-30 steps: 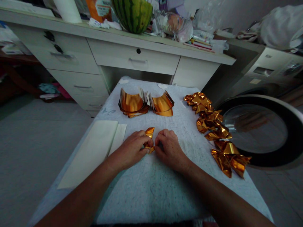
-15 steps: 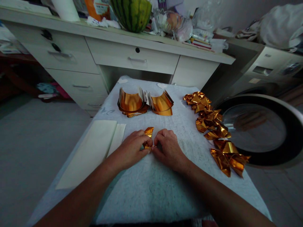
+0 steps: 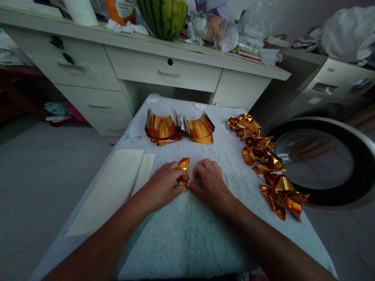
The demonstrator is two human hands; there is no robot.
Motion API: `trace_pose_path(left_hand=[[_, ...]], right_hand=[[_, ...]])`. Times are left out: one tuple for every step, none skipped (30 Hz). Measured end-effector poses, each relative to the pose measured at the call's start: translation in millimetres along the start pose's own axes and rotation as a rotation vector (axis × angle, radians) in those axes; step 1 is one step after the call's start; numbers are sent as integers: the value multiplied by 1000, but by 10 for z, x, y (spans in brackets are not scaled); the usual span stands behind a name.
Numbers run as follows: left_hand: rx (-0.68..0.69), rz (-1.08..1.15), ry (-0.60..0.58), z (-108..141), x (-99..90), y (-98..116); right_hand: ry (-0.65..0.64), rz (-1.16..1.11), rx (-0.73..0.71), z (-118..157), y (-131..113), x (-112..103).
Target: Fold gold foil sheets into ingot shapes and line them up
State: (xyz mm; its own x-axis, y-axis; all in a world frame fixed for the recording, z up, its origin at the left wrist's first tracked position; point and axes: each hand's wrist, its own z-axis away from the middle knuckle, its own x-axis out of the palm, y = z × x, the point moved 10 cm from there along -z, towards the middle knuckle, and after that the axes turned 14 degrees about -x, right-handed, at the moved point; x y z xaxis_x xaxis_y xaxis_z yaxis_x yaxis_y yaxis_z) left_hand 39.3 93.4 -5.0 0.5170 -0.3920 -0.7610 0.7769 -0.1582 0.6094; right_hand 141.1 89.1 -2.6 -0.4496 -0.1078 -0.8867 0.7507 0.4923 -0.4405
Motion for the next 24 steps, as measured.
trace_pose_path(left_hand=[[-1,-3,-3,1,3,3],[-2,-6,-5,2,5,5],[-2,-8,-5,1,6,7],[-1,-9,-2,0,6,7],[1,-10,3,-1,5,6],[4,-8,7,-1,5,5],[8,-5,9,0,6,4],[12,1,10,2,6,4],[14,6,9,5,6,5],[15,9,8,10,3,8],[15,10,8,14,-2,15],[14,9,7,17,-7,22],[10,6,6,19,-11,30],[6,3,5,19,-15,36],[1,-1,6,17,-17,41],[0,-5,7,15,-17,46],[3,-10,10,13,-16,51],[10,-15,19,13,-17,57],[21,-23,29,13,-16,64],[34,-31,39,15,-14,73],[46,-40,47,19,-11,80],[56,-47,51,22,-5,87],[65,-51,50,26,4,93],[70,-52,46,29,13,96]], right_hand=[[1,1,3,4,15,-9],[3,3,8,8,34,-18],[7,6,12,11,56,-29],[13,7,14,14,77,-40],[18,5,12,17,96,-50],[23,2,11,20,114,-58],[24,0,9,22,130,-63],[26,-1,8,24,144,-68],[26,-1,7,26,154,-72],[25,0,8,27,163,-74],[26,0,9,28,168,-78],[29,-3,10,28,171,-83],[34,-9,9,27,171,-89],[40,-18,6,26,169,-96],[47,-28,2,24,166,-102],[54,-38,-1,24,165,-110],[62,-49,-6,24,164,-118],[68,-59,-12,24,162,-125],[74,-68,-19,25,160,-132],[81,-78,-28,26,157,-141],[91,-89,-35,27,156,-152],[104,-99,-41,28,156,-166],[121,-108,-45,30,158,-183],[140,-116,-48,31,160,-203]])
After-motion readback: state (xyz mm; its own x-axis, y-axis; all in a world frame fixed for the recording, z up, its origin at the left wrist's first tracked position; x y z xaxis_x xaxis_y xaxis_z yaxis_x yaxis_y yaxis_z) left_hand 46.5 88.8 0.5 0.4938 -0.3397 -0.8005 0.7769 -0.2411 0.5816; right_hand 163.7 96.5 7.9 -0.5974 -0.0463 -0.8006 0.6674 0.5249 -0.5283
